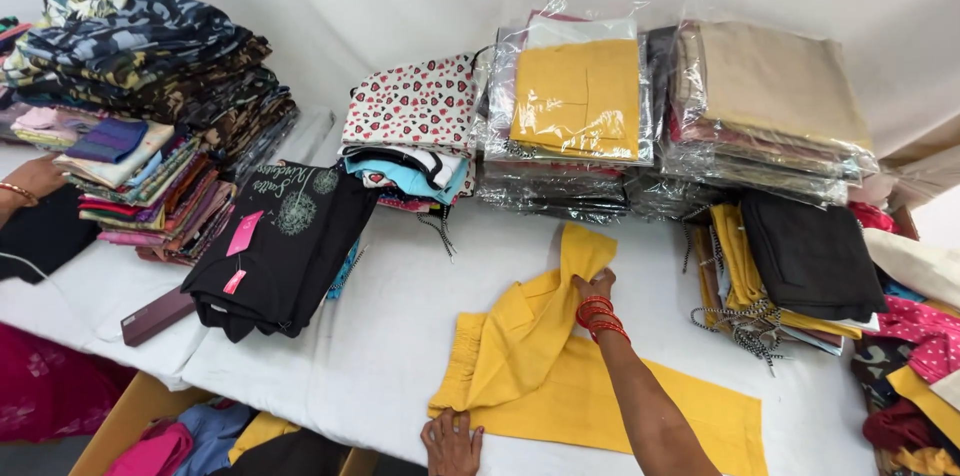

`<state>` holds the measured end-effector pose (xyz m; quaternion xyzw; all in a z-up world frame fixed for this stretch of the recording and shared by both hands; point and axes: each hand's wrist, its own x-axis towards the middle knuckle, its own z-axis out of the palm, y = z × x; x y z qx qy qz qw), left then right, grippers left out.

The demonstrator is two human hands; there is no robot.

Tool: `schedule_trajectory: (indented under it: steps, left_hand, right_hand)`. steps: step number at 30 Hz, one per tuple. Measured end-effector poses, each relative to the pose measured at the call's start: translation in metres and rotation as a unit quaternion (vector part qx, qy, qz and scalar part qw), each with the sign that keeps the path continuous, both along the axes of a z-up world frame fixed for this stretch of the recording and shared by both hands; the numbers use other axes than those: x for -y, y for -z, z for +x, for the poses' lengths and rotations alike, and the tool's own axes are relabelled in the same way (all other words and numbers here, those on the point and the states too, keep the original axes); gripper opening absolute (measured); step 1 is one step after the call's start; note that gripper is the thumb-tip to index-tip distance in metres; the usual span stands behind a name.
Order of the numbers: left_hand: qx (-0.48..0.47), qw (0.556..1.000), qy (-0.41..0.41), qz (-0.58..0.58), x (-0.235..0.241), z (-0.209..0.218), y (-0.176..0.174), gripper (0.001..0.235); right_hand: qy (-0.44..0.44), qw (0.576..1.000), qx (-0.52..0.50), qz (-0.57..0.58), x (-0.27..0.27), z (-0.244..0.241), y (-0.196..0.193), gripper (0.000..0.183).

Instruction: The person folds a pair of yellow pants on a white table, smoothing the fabric and aligning the edges before stacking them. They then unfold and fold a pair of white pants using the same method, ensuring the garment is neatly arranged on the table.

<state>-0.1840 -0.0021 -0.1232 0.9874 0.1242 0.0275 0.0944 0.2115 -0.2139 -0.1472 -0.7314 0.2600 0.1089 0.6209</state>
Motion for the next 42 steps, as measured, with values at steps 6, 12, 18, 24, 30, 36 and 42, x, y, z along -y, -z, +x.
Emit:
schedule_trajectory:
  steps: [6,12,18,24,30,36,42]
  left_hand:
    - [-0.073,0.997,-0.017,0.003,0.008,0.004,-0.042,0.045]
    - [0.042,0.999,-0.018,-0.01,-0.001,-0.014,0.032,0.058]
    - [0.116,0.974,0.032,-0.191,-0.068,-0.072,0.042,0.043]
    - [0.149,0.961,-0.212,-0.091,-0.119,-0.06,-0.075,0.026]
    - [0.119,0.953,-0.04,-0.275,-0.036,0.1,-0.152,0.025]
    - [-0.046,0.96,0.225,-0.159,0.09,0.222,-0.151,0.037]
    - [-0.125,0.986,0.098,0.042,0.024,0.281,0.006,0.03]
  right_hand:
    - [-0.196,0.959,0.118,0.169,-0.056,-0.061,-0.03,0.024]
    - [-0.629,0.727,0.256,0.104,-0.063,-0.247,-0.166,0.041]
    - [-0.689,0.686,0.094,0.214,0.003,-0.283,-0.157,0.049]
    - [-0.411,0.893,0.181,-0.035,0.107,-0.222,-0.074,0.042]
    - [-0.349,0.804,0.322,-0.358,0.162,-0.205,-0.108,0.043]
    - [-0.394,0.731,0.257,-0.495,0.189,-0.22,-0.054,0.064]
    - [-0.221,0.738,0.09,-0.632,0.267,-0.21,-0.054,0.064]
